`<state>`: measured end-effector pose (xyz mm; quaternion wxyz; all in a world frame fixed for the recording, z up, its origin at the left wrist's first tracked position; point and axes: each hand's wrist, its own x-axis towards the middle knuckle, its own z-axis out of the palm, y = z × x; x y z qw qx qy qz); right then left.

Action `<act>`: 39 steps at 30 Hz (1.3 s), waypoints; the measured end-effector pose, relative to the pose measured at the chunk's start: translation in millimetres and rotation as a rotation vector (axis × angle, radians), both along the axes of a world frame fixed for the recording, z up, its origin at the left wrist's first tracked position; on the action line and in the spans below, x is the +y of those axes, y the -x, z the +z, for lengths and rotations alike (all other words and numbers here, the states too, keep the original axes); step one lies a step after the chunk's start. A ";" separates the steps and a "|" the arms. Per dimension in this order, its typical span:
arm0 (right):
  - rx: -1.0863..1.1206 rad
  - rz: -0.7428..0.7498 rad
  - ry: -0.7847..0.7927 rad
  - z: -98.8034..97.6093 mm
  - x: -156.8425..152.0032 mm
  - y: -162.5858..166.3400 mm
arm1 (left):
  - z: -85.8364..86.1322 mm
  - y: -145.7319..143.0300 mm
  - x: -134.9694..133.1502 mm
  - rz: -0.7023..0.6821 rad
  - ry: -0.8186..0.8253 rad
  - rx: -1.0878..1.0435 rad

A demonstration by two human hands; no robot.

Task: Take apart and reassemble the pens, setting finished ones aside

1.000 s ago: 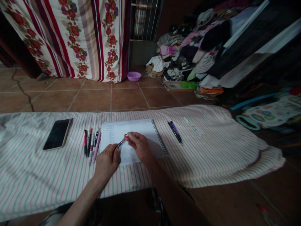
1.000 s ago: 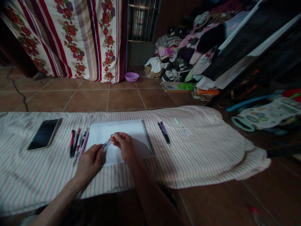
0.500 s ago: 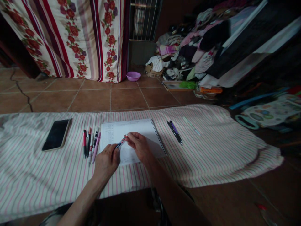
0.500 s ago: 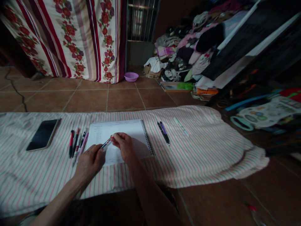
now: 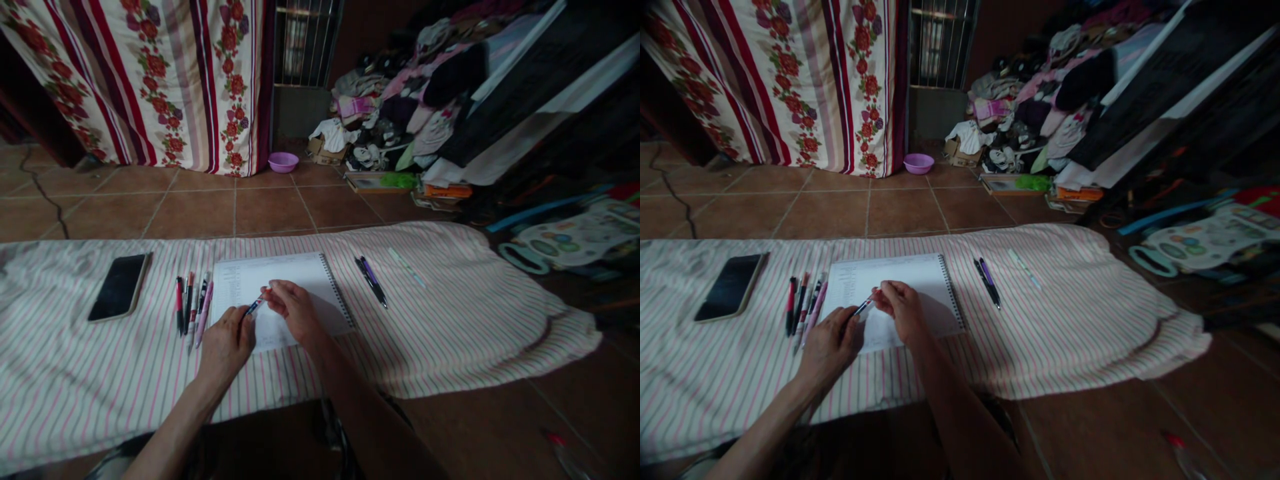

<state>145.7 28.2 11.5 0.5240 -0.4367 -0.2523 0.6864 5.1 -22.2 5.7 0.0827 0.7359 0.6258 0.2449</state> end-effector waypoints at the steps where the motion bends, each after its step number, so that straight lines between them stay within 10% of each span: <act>1: -0.018 -0.006 0.007 -0.7 0.0 0.2 | -0.2 -0.1 -0.1 -0.005 -0.004 0.001; 39: 0.041 0.043 0.077 6.7 0.3 -8.4 | -1.6 -0.1 1.2 -0.016 -0.002 0.042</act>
